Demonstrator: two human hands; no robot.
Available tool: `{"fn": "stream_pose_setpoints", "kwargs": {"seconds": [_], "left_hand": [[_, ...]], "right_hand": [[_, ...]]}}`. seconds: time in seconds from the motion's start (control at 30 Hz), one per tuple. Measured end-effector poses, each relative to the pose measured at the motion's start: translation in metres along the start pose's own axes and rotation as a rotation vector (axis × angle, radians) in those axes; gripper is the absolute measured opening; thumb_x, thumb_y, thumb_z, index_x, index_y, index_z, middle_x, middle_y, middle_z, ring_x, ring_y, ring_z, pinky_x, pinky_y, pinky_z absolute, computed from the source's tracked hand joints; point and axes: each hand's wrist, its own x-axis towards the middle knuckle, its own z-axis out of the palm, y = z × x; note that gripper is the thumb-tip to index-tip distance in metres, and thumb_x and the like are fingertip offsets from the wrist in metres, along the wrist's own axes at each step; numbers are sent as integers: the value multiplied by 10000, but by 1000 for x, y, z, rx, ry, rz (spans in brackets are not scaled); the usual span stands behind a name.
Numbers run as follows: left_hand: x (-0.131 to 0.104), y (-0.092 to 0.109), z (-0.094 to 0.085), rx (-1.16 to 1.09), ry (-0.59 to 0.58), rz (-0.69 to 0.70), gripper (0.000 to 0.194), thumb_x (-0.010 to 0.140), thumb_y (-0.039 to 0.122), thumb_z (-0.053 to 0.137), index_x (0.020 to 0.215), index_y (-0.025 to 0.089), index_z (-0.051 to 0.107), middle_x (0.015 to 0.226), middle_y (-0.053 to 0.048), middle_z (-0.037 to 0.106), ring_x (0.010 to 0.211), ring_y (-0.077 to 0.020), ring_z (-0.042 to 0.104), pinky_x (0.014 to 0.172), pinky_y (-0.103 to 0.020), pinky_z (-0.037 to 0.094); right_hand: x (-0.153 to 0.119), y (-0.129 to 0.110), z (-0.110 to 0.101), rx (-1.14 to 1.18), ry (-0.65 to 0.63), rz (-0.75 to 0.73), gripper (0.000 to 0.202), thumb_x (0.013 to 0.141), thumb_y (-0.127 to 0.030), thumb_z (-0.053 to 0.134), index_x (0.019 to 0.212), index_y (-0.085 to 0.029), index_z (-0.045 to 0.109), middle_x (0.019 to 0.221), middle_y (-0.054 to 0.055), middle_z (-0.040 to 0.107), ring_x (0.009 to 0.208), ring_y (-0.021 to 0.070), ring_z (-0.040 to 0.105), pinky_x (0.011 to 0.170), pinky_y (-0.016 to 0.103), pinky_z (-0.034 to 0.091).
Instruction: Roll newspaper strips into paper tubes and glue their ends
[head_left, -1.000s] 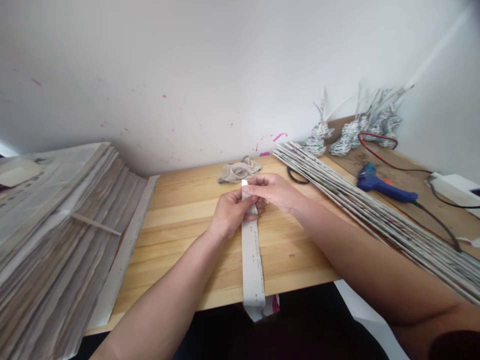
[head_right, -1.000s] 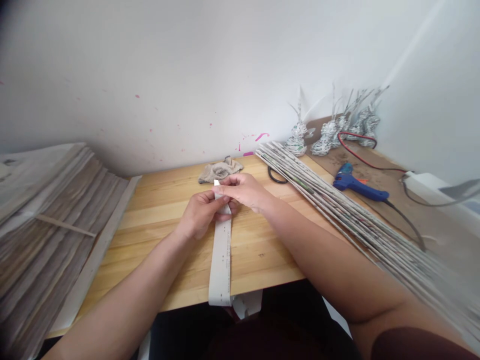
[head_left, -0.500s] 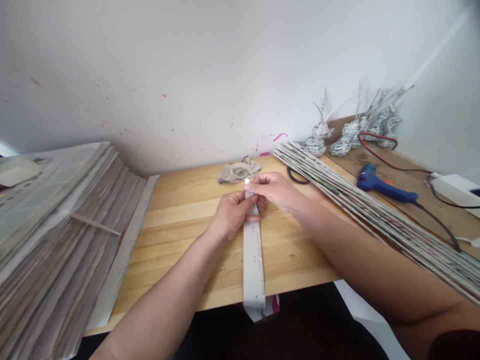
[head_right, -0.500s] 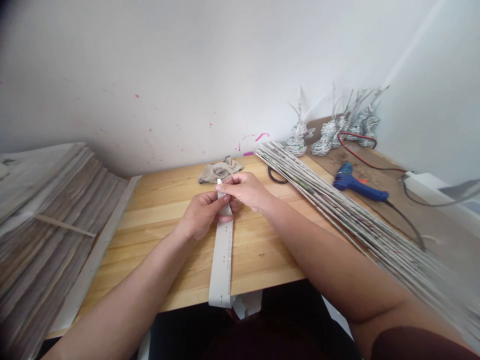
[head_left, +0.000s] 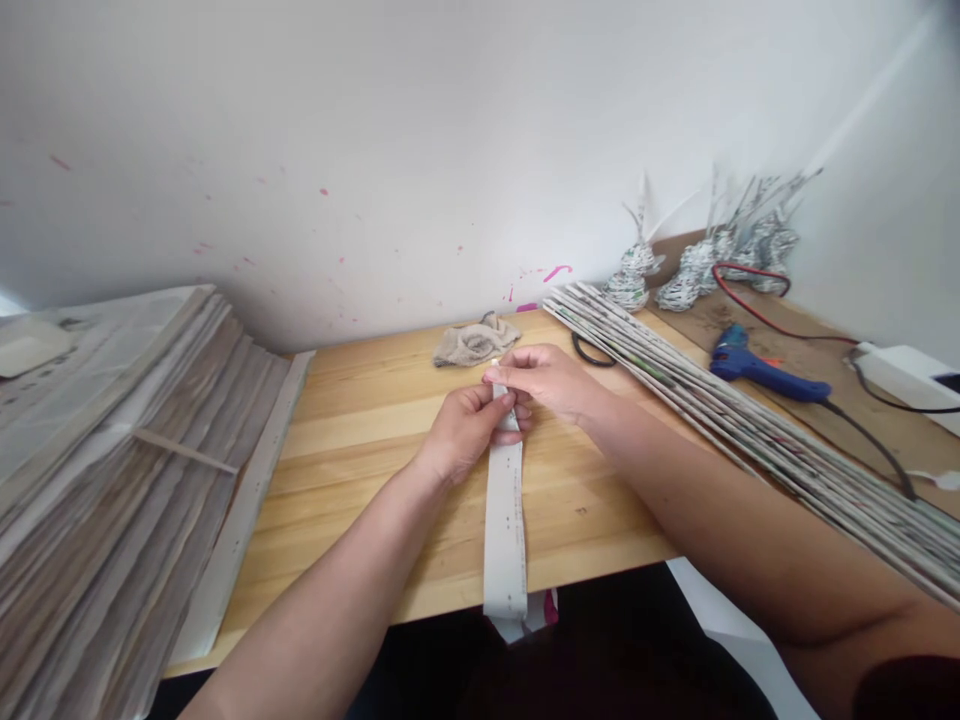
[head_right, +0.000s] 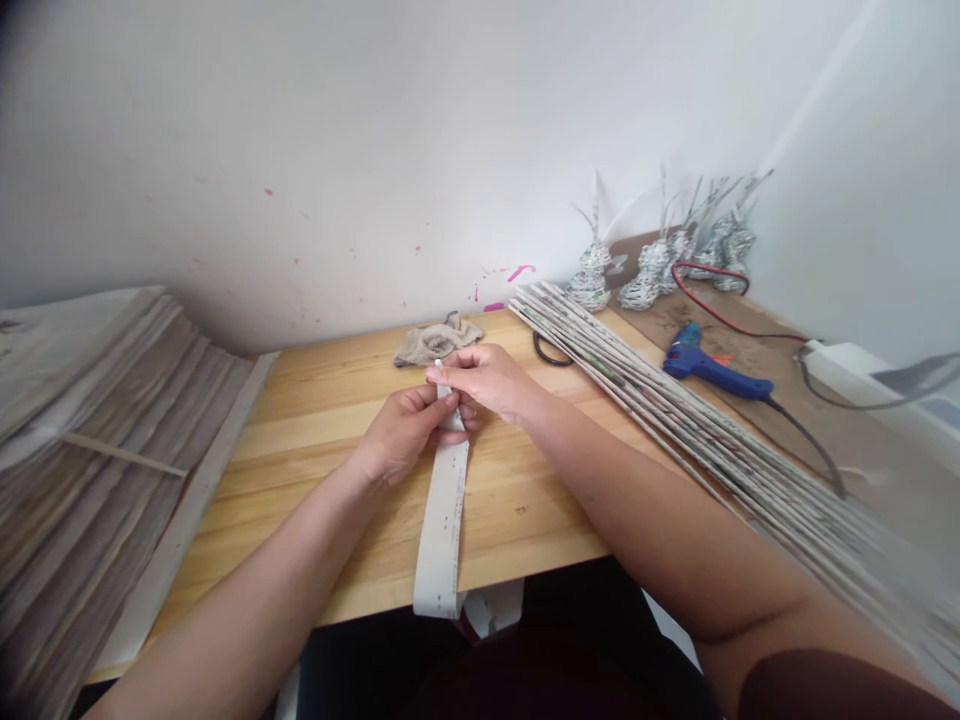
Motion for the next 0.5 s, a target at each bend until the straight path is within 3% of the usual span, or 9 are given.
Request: {"fn": "stream_pose_setpoints", "kwargs": {"seconds": [0.23,0.4,0.5], "left_hand": [[0,2,4,64,19,-11,168,897,226,595,932,102,703,817,-115,742,740,-183,710,526,-213,537],[1,-1,1,-25,-22,6,199,881,260,633,961,95,712,814,-105,736,763,-184,711,604,-249,575],[0,-2,1,-56,-38,9,233,859,295,679,984,101,714,816,-91,735,789,-172,709,693,-276,590]], "right_hand": [[1,3,-1,22,-4,24,441,637,-466,863,652,-189,519,453,-43,544,308,93,455,279,216,345],[0,-1,-11,-70,-154,16,356,745,-465,790,778,-141,645,533,-9,600,389,102,525,367,230,424],[1,0,-14,-71,-130,5,332,754,-444,786,743,-144,643,521,-13,585,374,99,513,362,232,411]]}}
